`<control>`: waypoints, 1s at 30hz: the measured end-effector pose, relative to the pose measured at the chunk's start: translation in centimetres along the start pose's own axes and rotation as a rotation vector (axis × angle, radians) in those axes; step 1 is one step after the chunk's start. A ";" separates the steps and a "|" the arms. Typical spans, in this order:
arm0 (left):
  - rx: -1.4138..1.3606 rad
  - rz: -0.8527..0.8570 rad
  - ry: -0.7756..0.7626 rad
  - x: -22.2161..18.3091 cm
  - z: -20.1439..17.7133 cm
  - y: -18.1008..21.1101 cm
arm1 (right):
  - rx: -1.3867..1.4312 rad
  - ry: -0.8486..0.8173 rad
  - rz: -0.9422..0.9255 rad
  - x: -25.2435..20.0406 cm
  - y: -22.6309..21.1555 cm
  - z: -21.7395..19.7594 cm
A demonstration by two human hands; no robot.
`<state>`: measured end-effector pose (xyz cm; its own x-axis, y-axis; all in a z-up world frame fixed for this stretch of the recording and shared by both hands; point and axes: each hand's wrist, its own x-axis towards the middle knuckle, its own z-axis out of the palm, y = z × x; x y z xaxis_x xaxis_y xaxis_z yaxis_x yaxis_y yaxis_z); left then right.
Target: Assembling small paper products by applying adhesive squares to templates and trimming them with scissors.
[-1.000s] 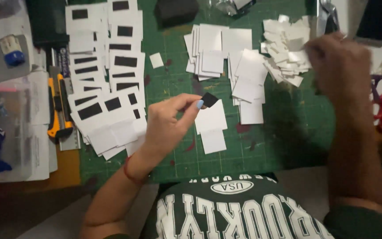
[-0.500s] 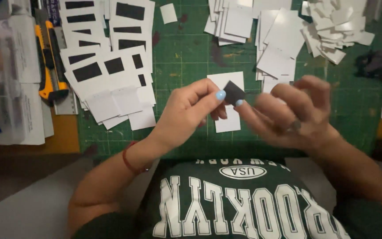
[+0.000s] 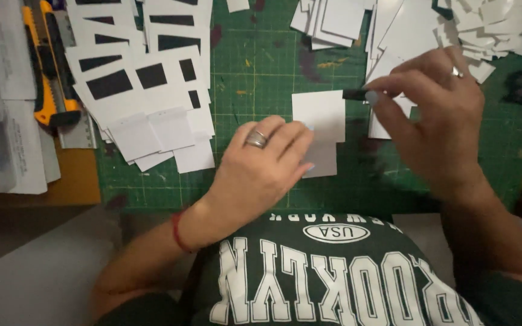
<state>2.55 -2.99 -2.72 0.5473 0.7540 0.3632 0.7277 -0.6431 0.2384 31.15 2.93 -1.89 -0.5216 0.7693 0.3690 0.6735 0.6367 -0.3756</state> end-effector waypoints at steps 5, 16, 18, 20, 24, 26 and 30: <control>0.169 0.120 -0.021 -0.7 1.2 0.6 | 0.063 -0.029 0.069 0.3 -0.2 0.0; 0.139 0.140 0.015 -0.9 1.2 0.5 | 0.322 -0.354 0.498 2.8 -2.4 1.5; 0.140 0.130 0.036 -0.9 1.2 0.6 | 0.324 -0.334 0.487 2.8 -2.6 2.2; 0.139 0.122 0.057 -0.8 1.3 0.5 | 0.325 -0.314 0.478 2.9 -2.9 2.6; 0.112 0.096 0.030 -1.1 1.5 0.4 | 0.357 -0.317 0.578 2.8 -3.5 3.2; 0.109 0.086 0.008 -1.2 1.5 0.3 | 0.372 -0.315 0.590 2.8 -3.6 3.5; 0.113 0.064 0.010 -1.4 1.6 0.4 | 0.371 -0.305 0.595 3.0 -4.1 3.7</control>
<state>2.70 -4.10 -4.56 0.5906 0.7102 0.3832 0.7338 -0.6702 0.1112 24.90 2.85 -2.37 -0.2840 0.9343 -0.2153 0.6941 0.0454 -0.7184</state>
